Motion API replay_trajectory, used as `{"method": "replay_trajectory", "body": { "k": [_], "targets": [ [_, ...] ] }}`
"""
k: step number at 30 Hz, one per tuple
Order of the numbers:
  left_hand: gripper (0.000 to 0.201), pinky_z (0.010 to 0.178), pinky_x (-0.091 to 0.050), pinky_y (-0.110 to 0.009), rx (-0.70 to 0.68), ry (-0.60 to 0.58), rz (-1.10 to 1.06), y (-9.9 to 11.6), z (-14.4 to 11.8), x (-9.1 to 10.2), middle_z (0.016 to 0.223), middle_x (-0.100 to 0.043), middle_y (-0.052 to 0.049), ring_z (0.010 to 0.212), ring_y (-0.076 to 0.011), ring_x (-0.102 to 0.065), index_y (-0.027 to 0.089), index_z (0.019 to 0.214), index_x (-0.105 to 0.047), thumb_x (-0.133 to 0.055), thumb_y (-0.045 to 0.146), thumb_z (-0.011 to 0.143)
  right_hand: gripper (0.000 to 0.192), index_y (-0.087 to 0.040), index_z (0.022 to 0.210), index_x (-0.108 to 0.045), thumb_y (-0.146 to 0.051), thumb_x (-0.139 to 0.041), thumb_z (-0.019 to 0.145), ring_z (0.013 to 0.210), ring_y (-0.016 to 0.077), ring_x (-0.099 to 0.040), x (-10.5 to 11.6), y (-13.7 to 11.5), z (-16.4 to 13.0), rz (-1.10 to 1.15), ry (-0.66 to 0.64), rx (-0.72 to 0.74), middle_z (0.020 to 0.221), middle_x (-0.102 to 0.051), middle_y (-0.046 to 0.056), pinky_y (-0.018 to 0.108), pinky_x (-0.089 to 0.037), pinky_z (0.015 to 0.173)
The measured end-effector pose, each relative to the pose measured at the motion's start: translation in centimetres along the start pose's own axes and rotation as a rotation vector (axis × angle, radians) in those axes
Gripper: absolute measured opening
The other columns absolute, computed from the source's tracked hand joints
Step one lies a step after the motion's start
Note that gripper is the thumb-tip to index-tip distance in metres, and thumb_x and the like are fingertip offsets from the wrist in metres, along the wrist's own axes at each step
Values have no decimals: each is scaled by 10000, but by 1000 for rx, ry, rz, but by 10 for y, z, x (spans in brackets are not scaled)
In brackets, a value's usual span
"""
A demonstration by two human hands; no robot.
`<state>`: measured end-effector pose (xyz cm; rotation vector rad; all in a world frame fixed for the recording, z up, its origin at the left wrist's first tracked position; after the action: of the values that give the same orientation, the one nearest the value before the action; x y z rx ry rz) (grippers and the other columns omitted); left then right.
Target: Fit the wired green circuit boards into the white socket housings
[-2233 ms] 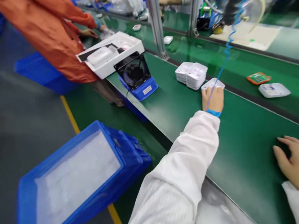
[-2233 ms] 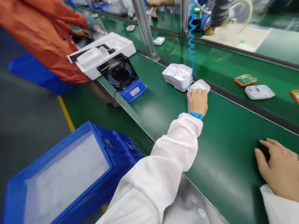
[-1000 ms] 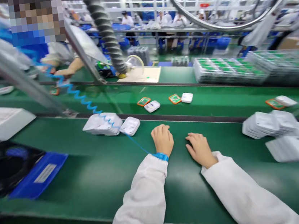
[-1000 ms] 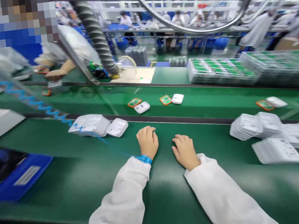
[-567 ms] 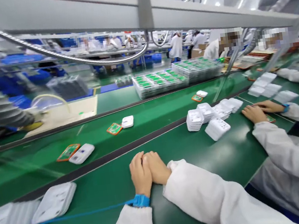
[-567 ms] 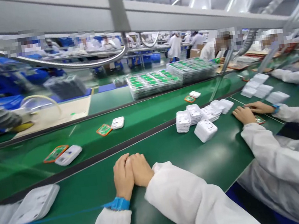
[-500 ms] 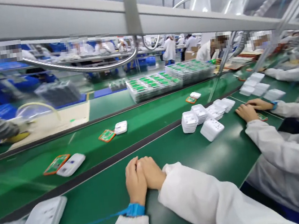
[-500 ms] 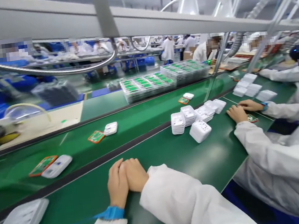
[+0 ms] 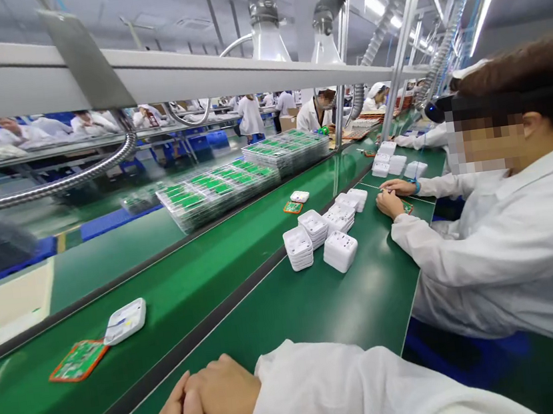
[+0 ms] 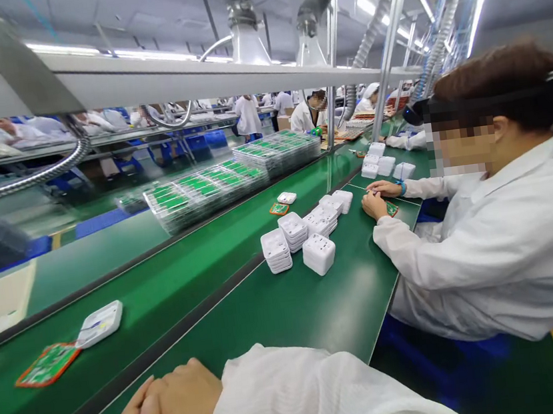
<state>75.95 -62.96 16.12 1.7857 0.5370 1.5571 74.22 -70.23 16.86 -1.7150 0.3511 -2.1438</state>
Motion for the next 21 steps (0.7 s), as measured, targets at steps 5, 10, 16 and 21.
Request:
{"method": "replay_trajectory", "body": {
  "k": [5,10,16,21],
  "targets": [
    [554,1028,-374,-459,38,-12,5,0,-1,1,1290,-522,-69,1180,-295,-486,240,1174,-521,-266,584,823,189,-185,806,-514,-365,-553,762,741,168,-598,2,0,1,9,-6,-11,857,-647,-3,316,-446,638],
    [528,1004,-397,-470,21,-7,7,-1,0,1,1285,-532,-61,1175,-298,-493,248,1167,-527,-292,571,821,165,-182,808,-513,-346,-511,790,734,185,-596,2,0,-2,7,15,-7,861,-647,9,343,-453,636],
    [515,1009,-393,-458,-5,-6,-16,-3,0,0,1285,-531,-62,1178,-283,-494,244,1169,-521,-295,561,832,172,-167,874,-510,-307,-507,775,739,203,-588,5,0,-3,18,-5,-17,856,-644,31,355,-445,654],
    [500,1031,-373,-439,-54,5,-53,-4,0,0,1285,-531,-61,1180,-261,-491,229,1161,-525,-302,541,841,149,-176,881,-500,-276,-492,770,748,193,-575,5,-1,-5,44,7,-15,857,-633,26,328,-409,655]
  ]
}}
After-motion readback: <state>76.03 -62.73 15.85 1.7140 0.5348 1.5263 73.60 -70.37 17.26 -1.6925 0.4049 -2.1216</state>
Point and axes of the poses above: each hand's wrist, its own z-axis towards the middle knuckle, its own x-axis out of the back of the hand, y = z × x, the point moved 9 cm from there along z, towards the middle knuckle
